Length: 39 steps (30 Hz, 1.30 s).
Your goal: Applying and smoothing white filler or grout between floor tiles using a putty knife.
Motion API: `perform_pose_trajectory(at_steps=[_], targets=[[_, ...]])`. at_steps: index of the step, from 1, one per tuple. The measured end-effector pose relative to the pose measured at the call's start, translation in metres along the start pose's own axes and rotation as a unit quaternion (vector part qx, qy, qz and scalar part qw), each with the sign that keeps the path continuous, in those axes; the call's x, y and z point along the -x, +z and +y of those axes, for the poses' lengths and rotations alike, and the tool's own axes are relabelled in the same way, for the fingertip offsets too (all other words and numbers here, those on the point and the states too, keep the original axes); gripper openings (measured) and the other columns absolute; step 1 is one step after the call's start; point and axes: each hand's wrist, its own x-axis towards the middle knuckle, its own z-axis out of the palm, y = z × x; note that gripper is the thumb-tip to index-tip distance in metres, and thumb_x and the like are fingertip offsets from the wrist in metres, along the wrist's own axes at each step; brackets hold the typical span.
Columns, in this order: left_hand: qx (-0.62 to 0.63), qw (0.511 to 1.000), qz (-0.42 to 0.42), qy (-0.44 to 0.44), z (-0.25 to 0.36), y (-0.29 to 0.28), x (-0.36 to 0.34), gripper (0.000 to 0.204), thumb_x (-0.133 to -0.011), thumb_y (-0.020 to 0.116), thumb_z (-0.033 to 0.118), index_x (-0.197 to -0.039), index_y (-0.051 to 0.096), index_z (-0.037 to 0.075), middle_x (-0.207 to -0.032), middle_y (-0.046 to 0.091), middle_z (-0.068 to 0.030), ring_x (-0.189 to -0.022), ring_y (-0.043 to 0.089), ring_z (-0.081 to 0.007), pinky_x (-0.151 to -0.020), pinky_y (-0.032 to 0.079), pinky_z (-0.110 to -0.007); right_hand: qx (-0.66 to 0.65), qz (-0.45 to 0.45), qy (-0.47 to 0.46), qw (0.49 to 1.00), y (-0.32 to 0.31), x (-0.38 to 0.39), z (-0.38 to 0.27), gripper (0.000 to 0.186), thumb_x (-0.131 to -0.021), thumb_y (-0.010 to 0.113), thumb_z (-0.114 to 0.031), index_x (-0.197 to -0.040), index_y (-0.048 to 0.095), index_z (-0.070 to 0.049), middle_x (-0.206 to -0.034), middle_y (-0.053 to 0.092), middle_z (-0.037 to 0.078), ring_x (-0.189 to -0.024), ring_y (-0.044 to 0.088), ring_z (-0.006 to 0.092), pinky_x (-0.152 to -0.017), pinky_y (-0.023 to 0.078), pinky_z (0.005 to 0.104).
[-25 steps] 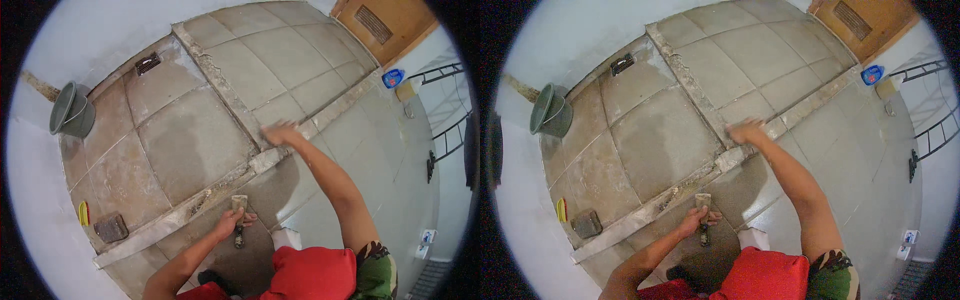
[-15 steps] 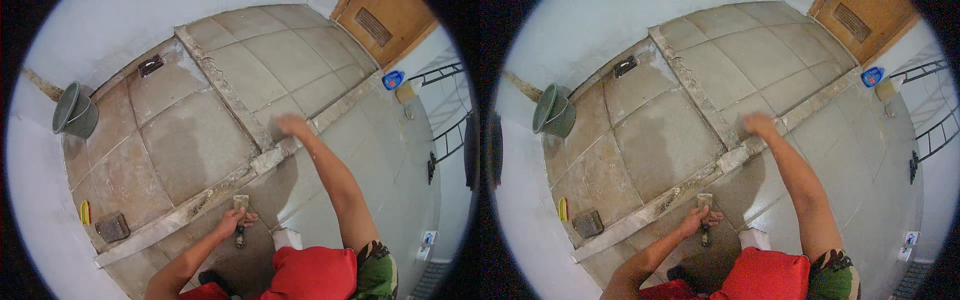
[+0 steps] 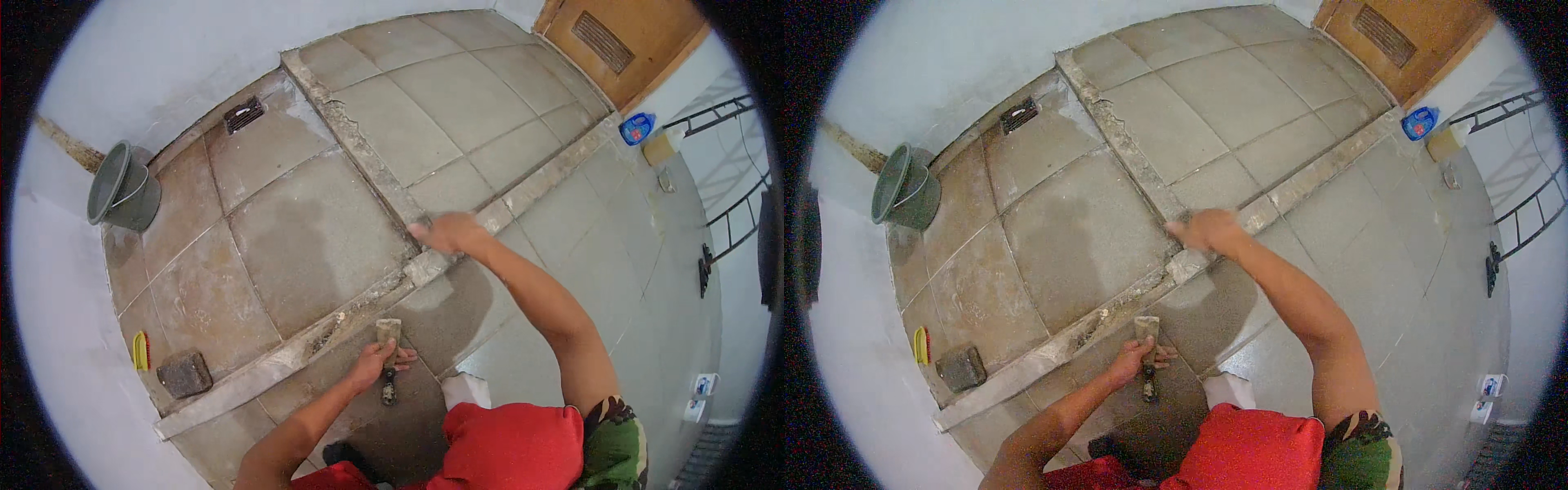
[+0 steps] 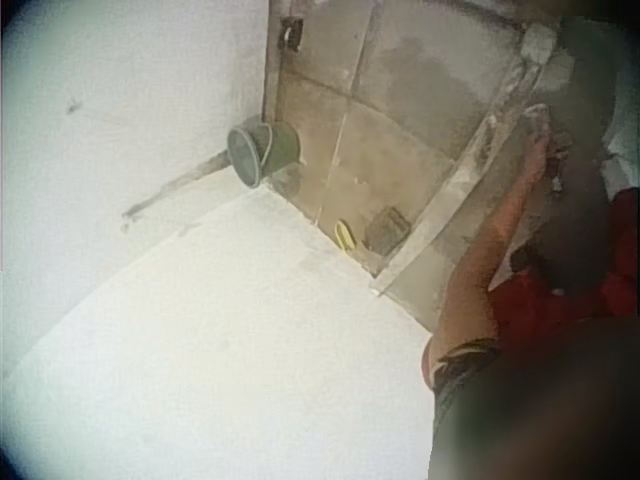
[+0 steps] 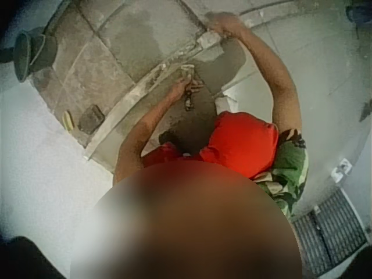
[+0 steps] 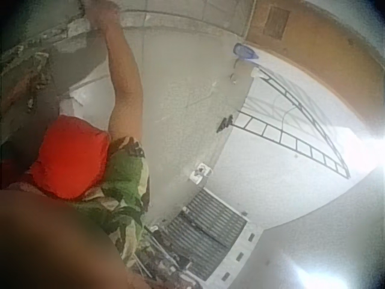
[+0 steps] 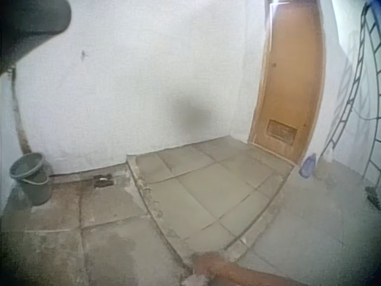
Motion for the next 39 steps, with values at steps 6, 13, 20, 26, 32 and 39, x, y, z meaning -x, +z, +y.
perform_pose_trajectory(at_steps=[6,13,20,26,32,39], targets=[[-0.008,1.0,0.013,-0.02,0.01,0.009,0.004,0.047,-0.11,0.041,0.032,-0.098,0.065,-0.006,-0.123,0.066,-0.0238,-0.115,0.066,-0.0346,-0.094,0.058,-0.043,-0.293,-0.041,0.041,0.954,-0.026,-0.033,0.038,0.082,-0.1,0.027,-0.067,-0.117,0.066,0.003,-0.113,0.068,0.032,-0.113,0.066,0.0376,-0.101,0.047,0.0492],[0.006,1.0,0.022,-0.019,-0.001,-0.001,-0.001,0.048,-0.11,0.041,0.033,-0.097,0.065,-0.006,-0.121,0.067,-0.0238,-0.113,0.067,-0.0354,-0.094,0.058,-0.044,0.006,-0.04,-0.092,0.995,0.034,0.005,-0.019,0.076,-0.102,0.033,-0.061,-0.136,0.056,0.004,-0.132,0.06,0.031,-0.128,0.057,0.0389,-0.107,0.043,0.0513],[-0.005,1.0,0.025,-0.019,0.012,0.016,0.001,0.049,-0.11,0.041,0.035,-0.098,0.065,-0.005,-0.122,0.066,-0.0235,-0.114,0.066,-0.0359,-0.096,0.056,-0.045,-0.155,0.073,0.048,0.984,0.031,-0.003,0.024,0.075,-0.1,0.041,-0.058,-0.135,0.055,0.006,-0.139,0.053,0.029,-0.134,0.046,0.043,-0.113,0.031,0.0536],[0.005,0.999,0.029,-0.027,0.004,0.004,0.004,0.049,-0.11,0.041,0.035,-0.099,0.065,-0.006,-0.121,0.067,-0.0233,-0.113,0.067,-0.0351,-0.095,0.057,-0.044,-0.376,-0.325,-0.205,0.843,-0.01,0.035,-0.037,0.077,-0.1,0.042,-0.059,-0.141,0.049,0.007,-0.144,0.053,0.026,-0.137,0.045,0.0454,-0.116,0.027,0.0603],[-0.029,0.999,0.01,-0.008,0.009,0.01,-0.003,0.049,-0.109,0.043,0.037,-0.1,0.065,-0.006,-0.12,0.067,-0.0237,-0.112,0.068,-0.0345,-0.093,0.058,-0.043,0.088,0.354,0.054,0.929,0.104,0.006,-0.008,0.068,-0.098,0.045,-0.061,-0.11,0.072,0.001,-0.112,0.071,0.024,-0.112,0.065,0.0424,-0.101,0.045,0.0542],[-0.001,0.998,0.054,-0.037,0.009,0.01,0.003,0.048,-0.109,0.044,0.036,-0.096,0.065,-0.005,-0.12,0.068,-0.0236,-0.112,0.068,-0.0339,-0.092,0.058,-0.043,-0.285,-0.099,-0.076,0.95,0.0,0.029,-0.041,0.059,-0.097,0.048,-0.057,-0.11,0.074,-0.006,-0.119,0.068,0.025,-0.116,0.062,0.0458,-0.101,0.042,0.0655]])
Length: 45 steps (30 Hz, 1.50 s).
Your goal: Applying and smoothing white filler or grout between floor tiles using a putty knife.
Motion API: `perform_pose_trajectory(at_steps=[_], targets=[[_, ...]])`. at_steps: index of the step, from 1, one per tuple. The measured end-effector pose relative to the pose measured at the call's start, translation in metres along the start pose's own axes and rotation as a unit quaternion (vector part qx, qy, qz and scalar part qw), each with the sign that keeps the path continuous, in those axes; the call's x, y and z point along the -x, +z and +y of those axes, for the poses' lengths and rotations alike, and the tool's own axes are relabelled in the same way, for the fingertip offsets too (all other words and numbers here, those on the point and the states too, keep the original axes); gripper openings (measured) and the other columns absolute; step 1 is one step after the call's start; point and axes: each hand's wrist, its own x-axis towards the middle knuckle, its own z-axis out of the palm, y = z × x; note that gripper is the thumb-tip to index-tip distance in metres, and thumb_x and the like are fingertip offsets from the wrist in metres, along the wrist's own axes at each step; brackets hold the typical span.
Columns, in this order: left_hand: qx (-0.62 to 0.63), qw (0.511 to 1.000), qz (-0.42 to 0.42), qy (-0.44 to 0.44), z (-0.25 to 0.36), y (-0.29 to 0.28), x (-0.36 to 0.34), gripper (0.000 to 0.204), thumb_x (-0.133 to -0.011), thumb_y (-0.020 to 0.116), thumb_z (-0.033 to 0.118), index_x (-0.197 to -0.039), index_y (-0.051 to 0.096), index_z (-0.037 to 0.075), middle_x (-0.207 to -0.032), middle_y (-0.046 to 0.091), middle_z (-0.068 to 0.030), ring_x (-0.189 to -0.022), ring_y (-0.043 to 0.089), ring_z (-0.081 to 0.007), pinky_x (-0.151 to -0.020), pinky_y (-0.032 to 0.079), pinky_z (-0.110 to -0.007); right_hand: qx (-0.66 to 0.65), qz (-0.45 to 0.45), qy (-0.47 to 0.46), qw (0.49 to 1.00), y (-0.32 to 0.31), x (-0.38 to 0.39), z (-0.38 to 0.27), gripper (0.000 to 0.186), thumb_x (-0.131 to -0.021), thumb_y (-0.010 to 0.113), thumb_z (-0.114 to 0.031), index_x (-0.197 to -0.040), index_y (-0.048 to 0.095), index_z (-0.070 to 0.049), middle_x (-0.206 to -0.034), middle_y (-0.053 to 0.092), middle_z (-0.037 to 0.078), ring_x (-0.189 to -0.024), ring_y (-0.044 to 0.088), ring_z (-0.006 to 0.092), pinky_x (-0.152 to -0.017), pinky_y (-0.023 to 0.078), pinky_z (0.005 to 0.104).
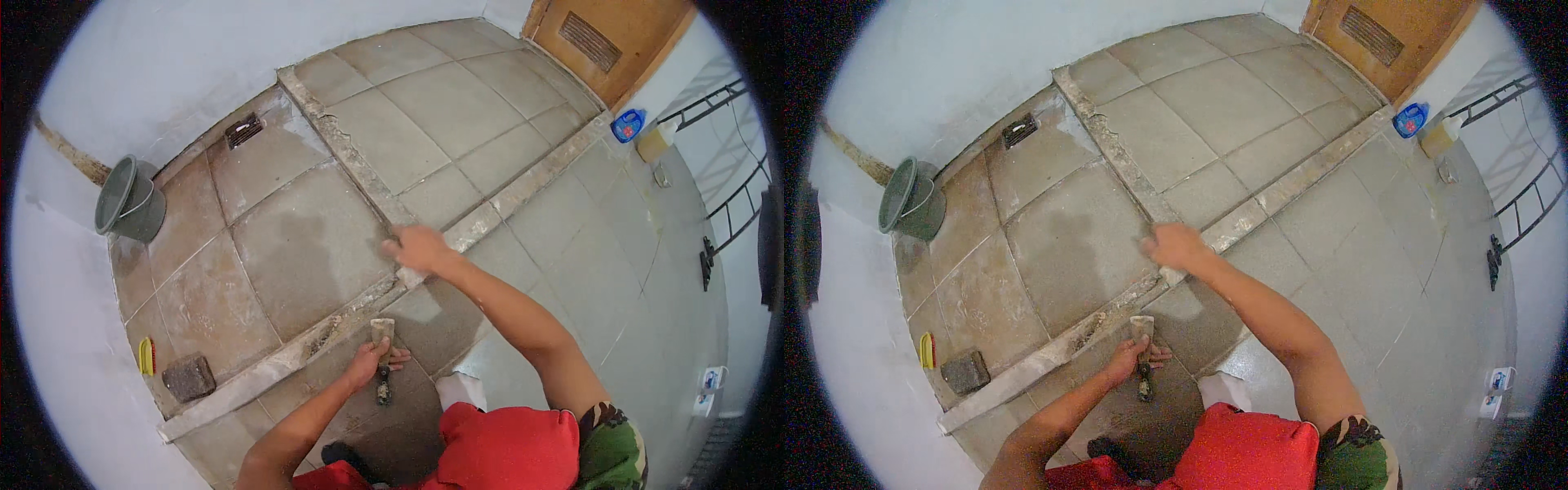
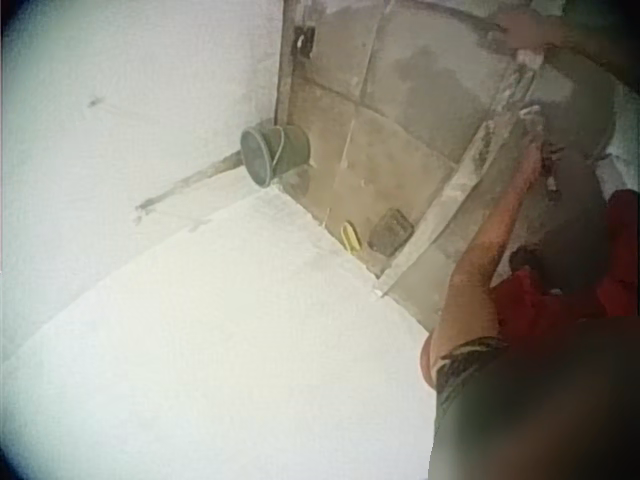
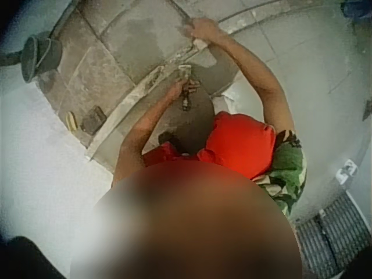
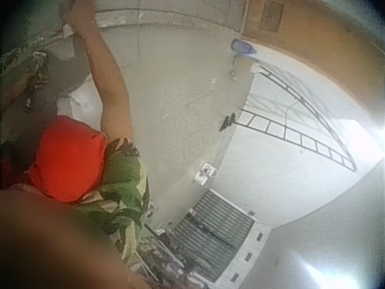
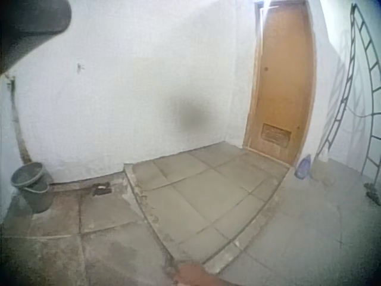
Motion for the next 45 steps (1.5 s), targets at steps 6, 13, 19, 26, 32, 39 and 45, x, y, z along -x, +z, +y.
perform_pose_trajectory(at_steps=[6,13,19,26,32,39,45], targets=[[-0.017,0.999,-0.013,0.026,-0.007,-0.005,-0.006,0.045,-0.109,0.044,0.034,-0.106,0.064,-0.007,-0.12,0.067,-0.0256,-0.114,0.067,-0.0367,-0.092,0.059,-0.046,0.274,0.07,-0.053,0.958,0.018,0.014,-0.009,0.049,-0.096,0.053,-0.049,-0.111,0.072,-0.006,-0.115,0.07,0.021,-0.104,0.068,0.0443,-0.086,0.053,0.0588],[-0.007,1.0,-0.013,0.02,-0.009,-0.007,-0.008,0.046,-0.109,0.043,0.035,-0.1,0.063,-0.005,-0.119,0.068,-0.0235,-0.108,0.069,-0.0333,-0.09,0.059,-0.042,0.201,0.143,-0.023,0.969,0.023,0.006,0.012,0.052,-0.096,0.057,-0.042,-0.132,0.06,-0.005,-0.134,0.059,0.029,-0.123,0.056,0.0469,-0.104,0.044,0.0528],[-0.001,1.0,-0.023,0.013,-0.008,-0.005,-0.006,0.047,-0.109,0.043,0.036,-0.099,0.063,-0.006,-0.119,0.067,-0.0241,-0.109,0.069,-0.0346,-0.092,0.058,-0.044,-0.048,0.034,-0.156,0.986,0.033,0.001,0.016,0.052,-0.097,0.057,-0.039,-0.136,0.058,-0.005,-0.143,0.05,0.032,-0.134,0.046,0.0482,-0.111,0.038,0.0527],[-0.006,0.999,-0.03,0.029,-0.009,-0.008,-0.007,0.048,-0.109,0.043,0.036,-0.098,0.064,-0.006,-0.119,0.067,-0.0246,-0.111,0.068,-0.0362,-0.093,0.058,-0.044,0.176,0.049,-0.192,0.964,0.045,-0.014,0.05,0.052,-0.097,0.057,-0.04,-0.135,0.058,-0.004,-0.134,0.058,0.028,-0.126,0.054,0.0441,-0.106,0.044,0.0492],[-0.017,0.999,-0.012,0.031,-0.005,-0.001,-0.004,0.048,-0.109,0.043,0.036,-0.099,0.064,-0.007,-0.116,0.068,-0.0244,-0.111,0.068,-0.0366,-0.093,0.059,-0.044,0.015,0.146,-0.124,0.981,0.016,-0.012,0.033,0.049,-0.098,0.055,-0.041,-0.131,0.061,-0.006,-0.131,0.06,0.027,-0.126,0.054,0.044,-0.106,0.043,0.0503],[-0.011,0.999,-0.018,0.035,-0.012,-0.009,-0.009,0.046,-0.11,0.04,0.032,-0.1,0.065,-0.005,-0.118,0.068,-0.0225,-0.111,0.068,-0.0342,-0.092,0.059,-0.043,0.028,-0.155,-0.218,0.963,0.021,0.026,0.011,0.047,-0.096,0.057,-0.039,-0.126,0.064,-0.002,-0.125,0.063,0.024,-0.123,0.055,0.0426,-0.106,0.042,0.0506],[-0.021,0.999,-0.024,0.024,-0.005,-0.004,-0.006,0.046,-0.11,0.042,0.034,-0.097,0.066,-0.002,-0.118,0.069,-0.0211,-0.111,0.069,-0.0323,-0.089,0.058,-0.041,0.335,0.261,-0.098,0.9,0.039,0.037,0.042,0.05,-0.097,0.056,-0.041,-0.126,0.063,0.0,-0.13,0.062,0.022,-0.129,0.052,0.0401,-0.113,0.038,0.0484]])
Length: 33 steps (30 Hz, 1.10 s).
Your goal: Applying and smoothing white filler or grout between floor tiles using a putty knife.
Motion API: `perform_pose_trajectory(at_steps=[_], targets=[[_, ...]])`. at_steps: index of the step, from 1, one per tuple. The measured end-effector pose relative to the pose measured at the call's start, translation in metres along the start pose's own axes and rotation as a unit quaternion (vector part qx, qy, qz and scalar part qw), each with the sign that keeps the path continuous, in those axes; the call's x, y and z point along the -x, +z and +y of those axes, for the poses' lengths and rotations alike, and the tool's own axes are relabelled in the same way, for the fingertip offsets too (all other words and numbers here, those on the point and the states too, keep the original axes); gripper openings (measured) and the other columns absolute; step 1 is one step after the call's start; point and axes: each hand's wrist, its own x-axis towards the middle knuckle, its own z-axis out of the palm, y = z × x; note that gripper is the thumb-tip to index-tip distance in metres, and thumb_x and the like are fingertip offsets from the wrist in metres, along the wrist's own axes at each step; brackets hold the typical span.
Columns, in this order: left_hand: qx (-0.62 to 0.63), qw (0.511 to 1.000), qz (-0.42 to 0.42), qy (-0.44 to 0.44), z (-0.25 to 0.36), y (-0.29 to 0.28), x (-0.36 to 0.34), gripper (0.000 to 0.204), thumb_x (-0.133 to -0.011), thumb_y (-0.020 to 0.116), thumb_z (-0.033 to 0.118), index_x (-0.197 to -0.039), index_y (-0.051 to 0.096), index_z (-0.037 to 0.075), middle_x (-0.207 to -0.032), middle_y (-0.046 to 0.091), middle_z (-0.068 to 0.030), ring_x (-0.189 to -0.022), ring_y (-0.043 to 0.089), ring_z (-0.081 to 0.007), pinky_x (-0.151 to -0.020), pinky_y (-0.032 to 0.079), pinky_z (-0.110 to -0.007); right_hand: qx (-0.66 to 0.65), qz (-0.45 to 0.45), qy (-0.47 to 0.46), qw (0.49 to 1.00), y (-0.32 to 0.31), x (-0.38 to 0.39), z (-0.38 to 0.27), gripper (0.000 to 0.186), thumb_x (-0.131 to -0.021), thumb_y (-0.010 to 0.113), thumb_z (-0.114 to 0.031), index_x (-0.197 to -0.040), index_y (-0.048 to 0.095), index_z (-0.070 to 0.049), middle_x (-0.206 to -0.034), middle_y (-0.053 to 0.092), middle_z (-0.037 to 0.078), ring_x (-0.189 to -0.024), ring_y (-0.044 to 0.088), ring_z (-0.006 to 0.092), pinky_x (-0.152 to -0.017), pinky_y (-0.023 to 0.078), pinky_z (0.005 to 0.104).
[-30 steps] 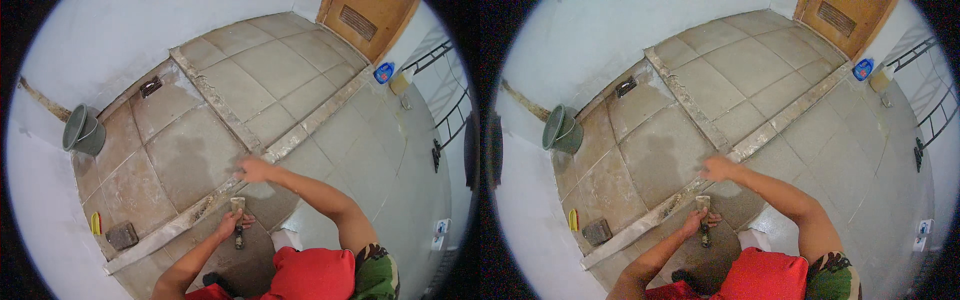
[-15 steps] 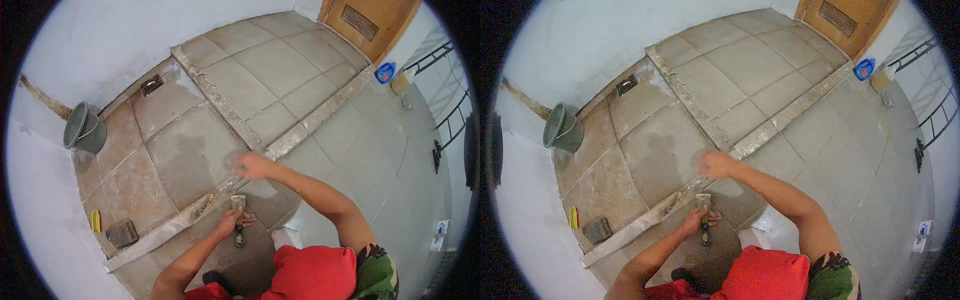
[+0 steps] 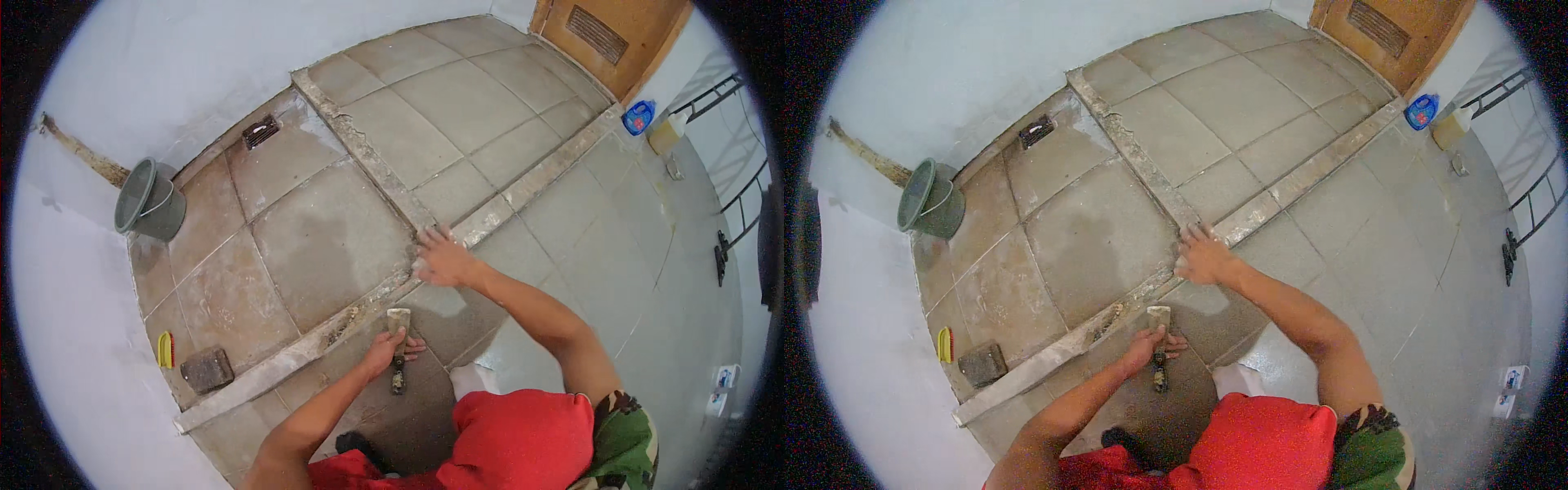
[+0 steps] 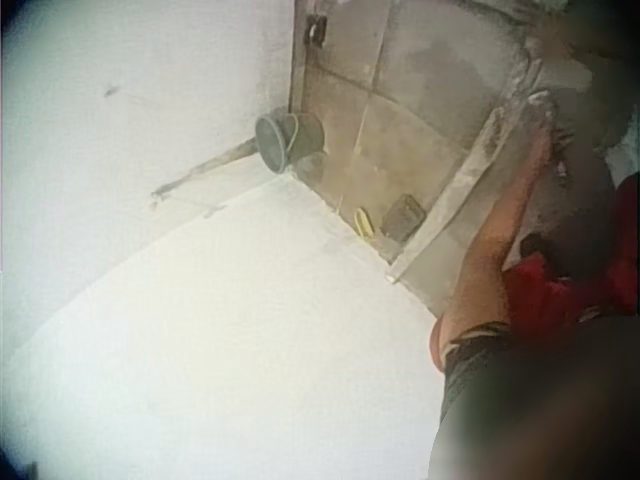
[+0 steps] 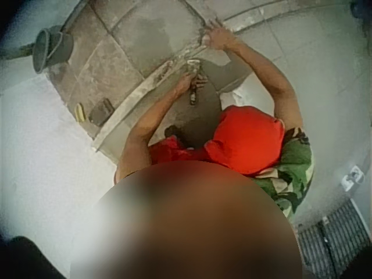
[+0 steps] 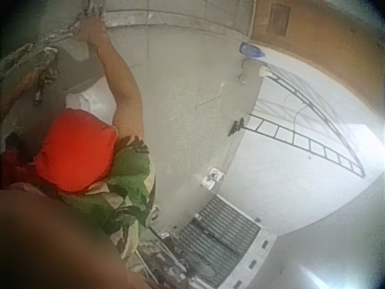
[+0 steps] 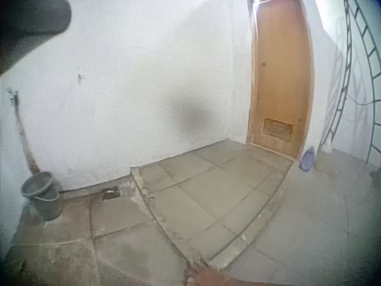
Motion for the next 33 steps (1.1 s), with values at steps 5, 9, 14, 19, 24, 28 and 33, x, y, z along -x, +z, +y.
perform_pose_trajectory(at_steps=[5,9,14,19,24,28,33], targets=[[-0.001,1.0,0.019,-0.008,0.002,0.002,0.001,0.047,-0.109,0.044,0.038,-0.096,0.066,-0.002,-0.115,0.07,-0.0209,-0.11,0.069,-0.0325,-0.088,0.058,-0.041,-0.364,-0.15,-0.059,0.917,-0.024,0.028,-0.015,0.048,-0.099,0.058,-0.037,-0.134,0.059,-0.004,-0.143,0.052,0.024,-0.137,0.045,0.0372,-0.116,0.032,0.0519],[-0.007,1.0,0.012,-0.006,0.001,-0.002,-0.003,0.048,-0.108,0.045,0.04,-0.096,0.066,-0.002,-0.114,0.07,-0.0208,-0.108,0.07,-0.0325,-0.089,0.058,-0.042,-0.346,-0.123,-0.056,0.928,-0.014,0.035,-0.008,0.049,-0.097,0.061,-0.035,-0.136,0.058,-0.004,-0.146,0.049,0.025,-0.139,0.042,0.0399,-0.117,0.029,0.0544],[-0.009,1.0,0.014,0.004,0.003,0.0,-0.001,0.048,-0.108,0.046,0.04,-0.098,0.066,-0.003,-0.114,0.07,-0.0208,-0.106,0.07,-0.0321,-0.089,0.058,-0.043,-0.09,-0.074,-0.054,0.992,-0.013,-0.006,0.0,0.06,-0.097,0.055,-0.045,-0.142,0.051,-0.006,-0.149,0.046,0.023,-0.14,0.038,0.0475,-0.116,0.031,0.0552],[-0.023,0.999,0.03,-0.008,0.002,0.002,0.0,0.048,-0.108,0.046,0.039,-0.098,0.066,-0.003,-0.114,0.07,-0.0212,-0.107,0.07,-0.0322,-0.089,0.058,-0.042,-0.084,-0.169,-0.104,0.977,-0.01,-0.008,-0.016,0.064,-0.097,0.051,-0.051,-0.142,0.052,-0.007,-0.148,0.047,0.022,-0.14,0.036,0.0494,-0.117,0.028,0.0589],[-0.025,1.0,0.017,-0.002,0.006,0.003,0.001,0.048,-0.108,0.044,0.038,-0.097,0.065,-0.003,-0.115,0.07,-0.0213,-0.108,0.07,-0.0321,-0.088,0.059,-0.041,-0.162,-0.198,-0.085,0.963,-0.009,-0.002,-0.016,0.063,-0.097,0.05,-0.052,-0.14,0.055,-0.007,-0.148,0.047,0.024,-0.141,0.035,0.0505,-0.119,0.024,0.0602],[-0.017,1.0,0.004,-0.003,0.0,0.0,-0.005,0.05,-0.109,0.043,0.039,-0.099,0.066,-0.004,-0.116,0.069,-0.0221,-0.107,0.07,-0.0324,-0.089,0.059,-0.042,-0.057,-0.089,-0.015,0.994,0.004,0.014,-0.005,0.062,-0.098,0.05,-0.05,-0.139,0.054,-0.004,-0.147,0.047,0.027,-0.141,0.034,0.0489,-0.118,0.025,0.0593],[-0.026,0.999,0.035,-0.008,0.004,0.005,-0.001,0.052,-0.109,0.041,0.039,-0.104,0.065,-0.006,-0.118,0.069,-0.0226,-0.106,0.07,-0.0328,-0.089,0.059,-0.042,-0.088,-0.036,-0.031,0.995,-0.024,0.081,-0.044,0.06,-0.099,0.052,-0.047,-0.139,0.054,-0.002,-0.149,0.046,0.027,-0.142,0.036,0.0472,-0.119,0.025,0.0581]])
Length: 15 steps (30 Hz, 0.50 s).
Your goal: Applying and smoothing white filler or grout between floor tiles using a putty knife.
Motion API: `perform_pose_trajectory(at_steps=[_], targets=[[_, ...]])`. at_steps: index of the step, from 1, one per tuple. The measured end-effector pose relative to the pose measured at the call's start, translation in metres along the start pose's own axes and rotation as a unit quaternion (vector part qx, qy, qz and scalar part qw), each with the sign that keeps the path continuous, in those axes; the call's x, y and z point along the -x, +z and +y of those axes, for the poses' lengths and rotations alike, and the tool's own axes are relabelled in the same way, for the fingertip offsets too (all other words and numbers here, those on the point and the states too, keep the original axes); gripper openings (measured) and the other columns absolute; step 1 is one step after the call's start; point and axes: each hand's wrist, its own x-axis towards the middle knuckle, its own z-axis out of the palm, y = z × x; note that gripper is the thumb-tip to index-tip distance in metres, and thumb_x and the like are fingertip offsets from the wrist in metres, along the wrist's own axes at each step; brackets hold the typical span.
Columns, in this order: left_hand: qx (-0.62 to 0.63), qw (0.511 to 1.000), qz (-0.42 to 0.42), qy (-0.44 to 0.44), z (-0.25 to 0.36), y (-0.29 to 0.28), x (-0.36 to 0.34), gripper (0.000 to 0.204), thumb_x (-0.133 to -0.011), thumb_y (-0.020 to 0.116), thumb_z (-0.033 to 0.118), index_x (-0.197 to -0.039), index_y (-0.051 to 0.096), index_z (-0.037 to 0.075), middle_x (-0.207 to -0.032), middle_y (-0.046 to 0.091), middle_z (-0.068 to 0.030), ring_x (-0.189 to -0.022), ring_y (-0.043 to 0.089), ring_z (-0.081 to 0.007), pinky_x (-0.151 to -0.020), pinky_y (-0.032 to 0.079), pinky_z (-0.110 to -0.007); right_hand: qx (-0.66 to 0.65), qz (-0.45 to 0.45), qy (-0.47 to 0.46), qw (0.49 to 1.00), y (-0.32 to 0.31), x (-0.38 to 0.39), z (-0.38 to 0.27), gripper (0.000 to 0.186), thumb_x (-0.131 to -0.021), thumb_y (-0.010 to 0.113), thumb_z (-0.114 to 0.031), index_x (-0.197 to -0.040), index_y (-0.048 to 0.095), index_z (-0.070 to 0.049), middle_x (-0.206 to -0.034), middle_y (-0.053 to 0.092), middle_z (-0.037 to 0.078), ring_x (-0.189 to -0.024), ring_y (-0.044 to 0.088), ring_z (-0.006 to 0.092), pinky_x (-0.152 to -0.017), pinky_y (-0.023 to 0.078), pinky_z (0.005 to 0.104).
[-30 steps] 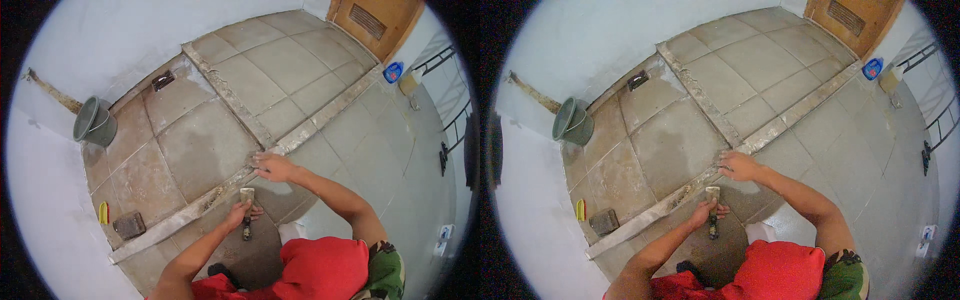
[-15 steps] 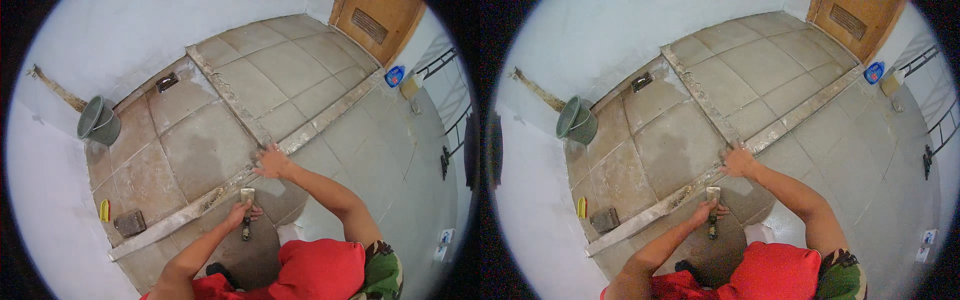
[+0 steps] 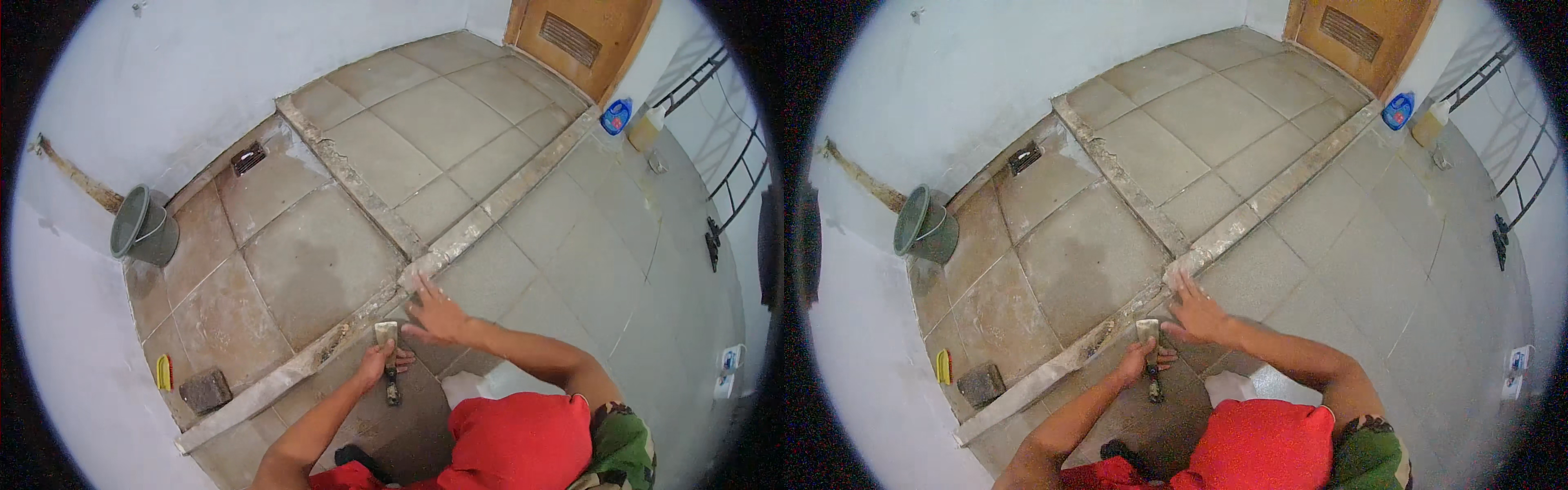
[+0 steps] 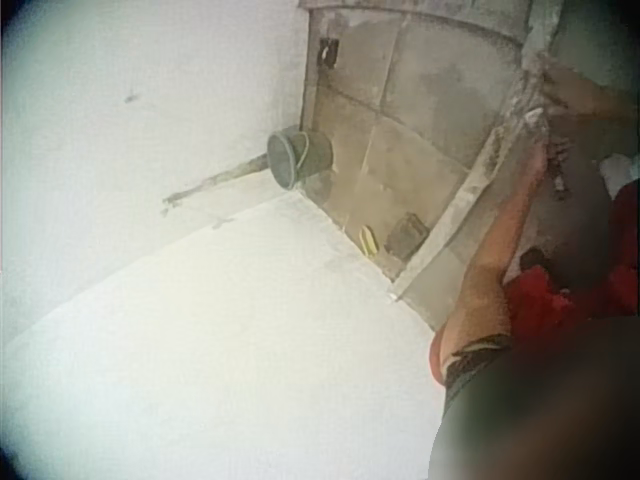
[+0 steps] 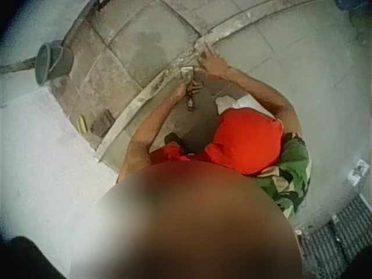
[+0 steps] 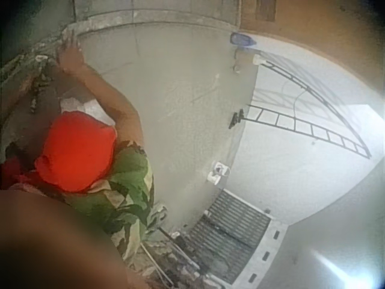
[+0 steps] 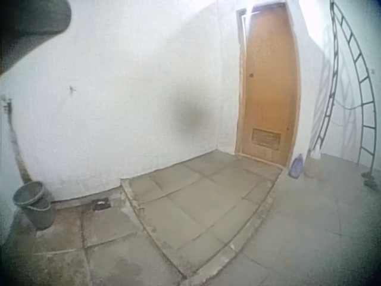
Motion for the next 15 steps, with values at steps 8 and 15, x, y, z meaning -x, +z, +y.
perform_pose_trajectory(at_steps=[8,15], targets=[[0.051,0.998,0.003,0.041,0.022,0.022,0.008,0.052,-0.11,0.037,0.038,-0.106,0.066,-0.005,-0.119,0.07,-0.02,-0.106,0.07,-0.0294,-0.09,0.056,-0.04,-0.327,-0.085,0.145,0.93,-0.025,0.034,0.002,0.048,-0.097,0.058,-0.041,-0.123,0.065,-0.001,-0.118,0.066,0.027,-0.106,0.064,0.0446,-0.093,0.051,0.051],[-0.095,0.995,-0.006,0.041,0.008,0.013,0.016,0.05,-0.109,0.043,0.038,-0.097,0.069,-0.002,-0.12,0.07,-0.0196,-0.106,0.069,-0.0275,-0.09,0.055,-0.039,-0.149,0.134,0.237,0.951,-0.034,-0.083,0.168,0.05,-0.093,0.062,-0.035,-0.121,0.062,0.006,-0.118,0.066,0.029,-0.111,0.062,0.0462,-0.097,0.05,0.0512]])
